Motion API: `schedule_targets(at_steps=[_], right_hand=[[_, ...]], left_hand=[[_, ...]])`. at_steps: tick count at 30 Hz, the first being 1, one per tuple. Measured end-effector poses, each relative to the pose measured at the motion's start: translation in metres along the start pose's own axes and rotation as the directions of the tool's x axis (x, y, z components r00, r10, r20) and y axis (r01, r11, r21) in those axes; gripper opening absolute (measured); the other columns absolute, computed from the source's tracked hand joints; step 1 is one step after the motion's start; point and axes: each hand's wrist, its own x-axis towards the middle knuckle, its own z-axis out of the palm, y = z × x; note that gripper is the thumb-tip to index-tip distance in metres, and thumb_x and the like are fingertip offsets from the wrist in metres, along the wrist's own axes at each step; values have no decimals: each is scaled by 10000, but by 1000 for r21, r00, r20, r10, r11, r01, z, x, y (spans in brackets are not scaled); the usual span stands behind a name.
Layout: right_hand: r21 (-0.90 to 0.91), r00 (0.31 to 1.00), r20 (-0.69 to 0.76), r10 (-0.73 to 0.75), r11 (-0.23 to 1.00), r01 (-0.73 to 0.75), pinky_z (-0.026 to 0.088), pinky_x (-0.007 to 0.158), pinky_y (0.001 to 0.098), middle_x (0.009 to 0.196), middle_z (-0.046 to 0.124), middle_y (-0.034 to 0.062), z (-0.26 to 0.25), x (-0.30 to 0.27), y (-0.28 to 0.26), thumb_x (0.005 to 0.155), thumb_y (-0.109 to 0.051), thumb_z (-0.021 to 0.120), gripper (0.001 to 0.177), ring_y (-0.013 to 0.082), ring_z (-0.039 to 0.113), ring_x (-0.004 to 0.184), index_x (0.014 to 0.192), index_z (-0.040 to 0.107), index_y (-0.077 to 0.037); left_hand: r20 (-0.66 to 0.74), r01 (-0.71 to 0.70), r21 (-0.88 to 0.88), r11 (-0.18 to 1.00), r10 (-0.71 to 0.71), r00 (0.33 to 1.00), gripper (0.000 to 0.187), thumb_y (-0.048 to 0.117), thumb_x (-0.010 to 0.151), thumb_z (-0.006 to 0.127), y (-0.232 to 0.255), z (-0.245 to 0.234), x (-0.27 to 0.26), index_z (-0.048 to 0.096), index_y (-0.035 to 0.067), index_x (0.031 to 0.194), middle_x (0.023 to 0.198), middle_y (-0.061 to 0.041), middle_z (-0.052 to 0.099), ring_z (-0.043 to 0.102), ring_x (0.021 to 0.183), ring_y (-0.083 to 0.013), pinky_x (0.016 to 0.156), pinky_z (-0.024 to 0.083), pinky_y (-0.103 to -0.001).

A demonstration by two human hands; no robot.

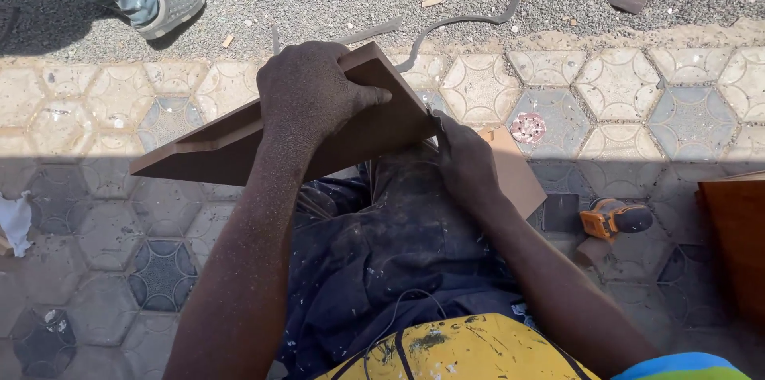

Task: Manually sanding the edges and surfaces of a wooden board using sandpaper.

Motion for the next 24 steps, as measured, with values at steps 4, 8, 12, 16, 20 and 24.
schedule_targets(at_steps=[4, 8, 12, 16, 20, 24], right_hand=[[-282, 953, 207, 222, 946, -159, 595, 833, 543, 1047, 761, 175, 46, 7, 79, 1018, -197, 464, 408, 398, 731, 1020, 1392, 624, -176], [11, 999, 9, 37, 999, -37, 547, 777, 486, 1053, 747, 195, 10, -3, 22, 967, -125, 542, 403, 383, 709, 924, 1357, 630, -79], [207, 976, -191, -105, 968, 145, 487, 871, 403, 1129, 698, 173, 15, 14, 24, 947, -39, 591, 598, 299, 609, 992, 1529, 450, -30], [163, 983, -107, -148, 973, 165, 309, 977, 466, 1171, 453, 190, 47, 38, 51, 1071, -293, 484, 733, 322, 387, 1040, 1644, 108, -33], [211, 974, 18, -228, 953, 219, 273, 995, 460, 1179, 408, 199, 58, 48, 73, 1061, -541, 288, 815, 317, 371, 1020, 1645, 55, -23], [184, 960, -70, -271, 942, 279, 403, 999, 457, 1250, 494, 202, 51, 51, 71, 981, -368, 594, 730, 357, 497, 1116, 1605, 321, -104]], left_hand=[[34, 39, -8, 999, -39, 999, 507, 441, 739, 943, 17, -8, 6, 781, 82, 1058, 759, -160, 736, 771, 805, -353, 753, 603, -448], [-61, -45, 101, 994, 52, 997, 594, 624, 694, 930, 1, 15, 28, 799, 117, 976, 696, -107, 725, 720, 658, -283, 667, 558, -422], [-66, -28, 243, 970, 45, 997, 668, 780, 665, 906, 8, 23, 58, 809, 165, 906, 649, -33, 715, 656, 526, -206, 649, 523, -406], [-152, -78, 258, 963, 121, 981, 652, 749, 730, 843, 14, 29, 81, 758, 118, 869, 694, -77, 673, 620, 567, -239, 573, 525, -411], [-58, 25, 167, 986, -16, 998, 771, 858, 754, 678, 20, 28, 93, 745, 101, 883, 691, -81, 687, 647, 582, -243, 614, 510, -381], [-49, 26, 161, 987, -18, 999, 944, 854, 879, 36, 8, 30, 102, 590, 142, 599, 537, -42, 487, 501, 482, -193, 511, 424, -368]])
